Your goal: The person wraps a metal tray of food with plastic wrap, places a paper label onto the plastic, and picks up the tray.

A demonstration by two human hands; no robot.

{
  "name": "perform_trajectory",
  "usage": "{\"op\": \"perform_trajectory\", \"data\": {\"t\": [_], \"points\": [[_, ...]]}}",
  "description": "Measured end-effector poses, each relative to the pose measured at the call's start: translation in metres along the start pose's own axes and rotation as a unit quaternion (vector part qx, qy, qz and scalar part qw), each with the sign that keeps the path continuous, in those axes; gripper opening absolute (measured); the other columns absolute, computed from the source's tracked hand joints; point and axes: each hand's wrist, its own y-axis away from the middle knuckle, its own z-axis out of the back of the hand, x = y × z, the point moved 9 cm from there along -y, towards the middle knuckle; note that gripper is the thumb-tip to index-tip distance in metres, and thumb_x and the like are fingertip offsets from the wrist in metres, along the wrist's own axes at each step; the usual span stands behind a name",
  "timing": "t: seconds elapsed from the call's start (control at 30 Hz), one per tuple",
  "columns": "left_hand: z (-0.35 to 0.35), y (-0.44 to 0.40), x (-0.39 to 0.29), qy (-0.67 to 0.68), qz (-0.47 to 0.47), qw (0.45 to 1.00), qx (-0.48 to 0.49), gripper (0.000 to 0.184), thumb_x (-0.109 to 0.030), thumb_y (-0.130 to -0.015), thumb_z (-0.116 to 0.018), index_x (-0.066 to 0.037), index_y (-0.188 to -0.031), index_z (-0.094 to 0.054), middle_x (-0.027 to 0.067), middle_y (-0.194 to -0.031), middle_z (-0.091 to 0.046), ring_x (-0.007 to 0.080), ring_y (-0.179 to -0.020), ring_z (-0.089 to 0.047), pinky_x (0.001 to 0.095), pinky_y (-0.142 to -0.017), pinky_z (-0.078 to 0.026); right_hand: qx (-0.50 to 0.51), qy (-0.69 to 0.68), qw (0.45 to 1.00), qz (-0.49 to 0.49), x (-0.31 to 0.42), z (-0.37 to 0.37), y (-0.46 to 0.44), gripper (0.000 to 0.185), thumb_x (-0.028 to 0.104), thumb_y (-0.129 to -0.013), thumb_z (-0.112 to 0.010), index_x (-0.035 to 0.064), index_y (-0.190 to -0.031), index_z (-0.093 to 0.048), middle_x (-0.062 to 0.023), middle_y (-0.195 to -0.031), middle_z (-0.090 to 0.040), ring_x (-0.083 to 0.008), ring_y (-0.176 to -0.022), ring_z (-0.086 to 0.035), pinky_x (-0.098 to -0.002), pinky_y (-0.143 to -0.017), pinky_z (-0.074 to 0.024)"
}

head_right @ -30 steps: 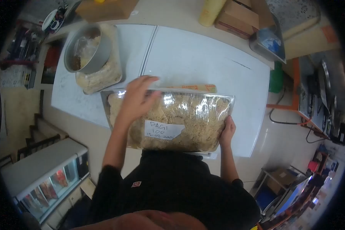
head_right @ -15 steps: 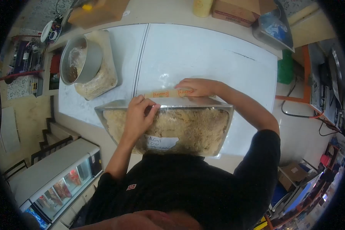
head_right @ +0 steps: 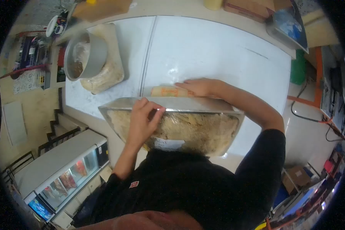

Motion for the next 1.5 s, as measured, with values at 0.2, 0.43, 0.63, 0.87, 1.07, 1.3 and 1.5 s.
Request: {"op": "perform_trajectory", "data": {"t": [0.2, 0.43, 0.63, 0.87, 1.07, 1.3, 1.5], "points": [[0.001, -0.003, 0.004, 0.013, 0.012, 1.0, -0.006, 0.014, -0.015, -0.081, -0.074, -0.004, -0.081, -0.066, 0.0104, -0.073, -0.049, 0.0297, -0.075, -0.049, 0.039, -0.069, -0.039, -0.055, 0.174, 0.971, -0.153, -0.036, 0.103, 0.07, 0.073, 0.024, -0.089, -0.063, 0.0241, -0.153, -0.029, -0.0214, -0.144, -0.043, -0.0374, -0.127, -0.05, -0.0417, -0.104, -0.0426], [-0.002, -0.009, 0.003, 0.005, 0.012, 1.0, -0.002, 0.013, -0.014, -0.08, -0.074, -0.004, -0.08, -0.066, 0.0106, -0.073, -0.049, 0.0297, -0.075, -0.049, 0.0392, -0.069, -0.039, -0.001, 0.073, 0.984, 0.165, 0.044, 0.025, 0.003, 0.05, 0.034, -0.097, -0.051, 0.0253, -0.146, -0.046, -0.0152, -0.159, -0.023, -0.04, -0.143, -0.025, -0.0517, -0.115, -0.025], [-0.001, 0.004, 0.002, 0.017, 0.046, 0.999, 0.007, 0.013, -0.013, -0.079, -0.075, -0.004, -0.079, -0.066, 0.0087, -0.073, -0.049, 0.0273, -0.075, -0.047, 0.0372, -0.067, -0.038, 0.109, -0.053, 0.985, 0.126, 0.054, -0.001, -0.019, 0.06, 0.031, -0.089, -0.059, 0.0208, -0.147, -0.044, -0.0074, -0.163, -0.016, -0.0406, -0.145, -0.023, -0.0526, -0.115, -0.0241], [0.0, 0.009, 0.001, 0.029, 0.043, 0.999, -0.007, 0.014, -0.015, -0.081, -0.074, -0.005, -0.078, -0.065, 0.0095, -0.073, -0.049, 0.0288, -0.074, -0.047, 0.0392, -0.069, -0.037, -0.095, 0.175, 0.968, 0.155, 0.024, 0.047, 0.023, 0.055, 0.035, -0.086, -0.066, 0.0205, -0.137, -0.052, -0.0247, -0.155, -0.027, -0.0461, -0.14, -0.029, -0.0541, -0.113, -0.0255], [-0.005, 0.001, 0.01, 0.028, 0.026, 0.999, -0.016, 0.015, -0.017, -0.083, -0.072, -0.005, -0.078, -0.065, 0.0099, -0.073, -0.05, 0.0299, -0.075, -0.048, 0.0407, -0.07, -0.038, -0.074, 0.103, 0.991, 0.045, 0.022, 0.024, 0.047, 0.043, 0.028, -0.092, -0.058, 0.0395, -0.133, -0.056, -0.019, -0.157, -0.026, -0.0427, -0.141, -0.03, -0.0524, -0.117, -0.0234], [-0.004, -0.004, 0.008, 0.037, 0.016, 0.999, -0.023, 0.015, -0.019, -0.083, -0.071, -0.005, -0.078, -0.066, 0.0091, -0.072, -0.05, 0.029, -0.075, -0.049, 0.0406, -0.071, -0.039, 0.007, 0.188, 0.979, 0.072, 0.006, 0.033, 0.062, 0.071, 0.03, -0.083, -0.067, 0.0336, -0.148, -0.038, -0.0146, -0.16, -0.022, -0.0388, -0.14, -0.032, -0.0491, -0.116, -0.0276], [-0.001, 0.004, 0.004, 0.034, 0.018, 0.999, -0.033, 0.015, -0.018, -0.083, -0.072, -0.005, -0.078, -0.065, 0.0091, -0.072, -0.05, 0.029, -0.074, -0.049, 0.0402, -0.071, -0.038, 0.001, 0.006, 0.996, -0.089, -0.031, 0.04, 0.065, 0.098, 0.036, -0.071, -0.077, 0.0187, -0.153, -0.026, -0.0174, -0.148, -0.038, -0.0349, -0.126, -0.049, -0.0453, -0.109, -0.0381]]}}
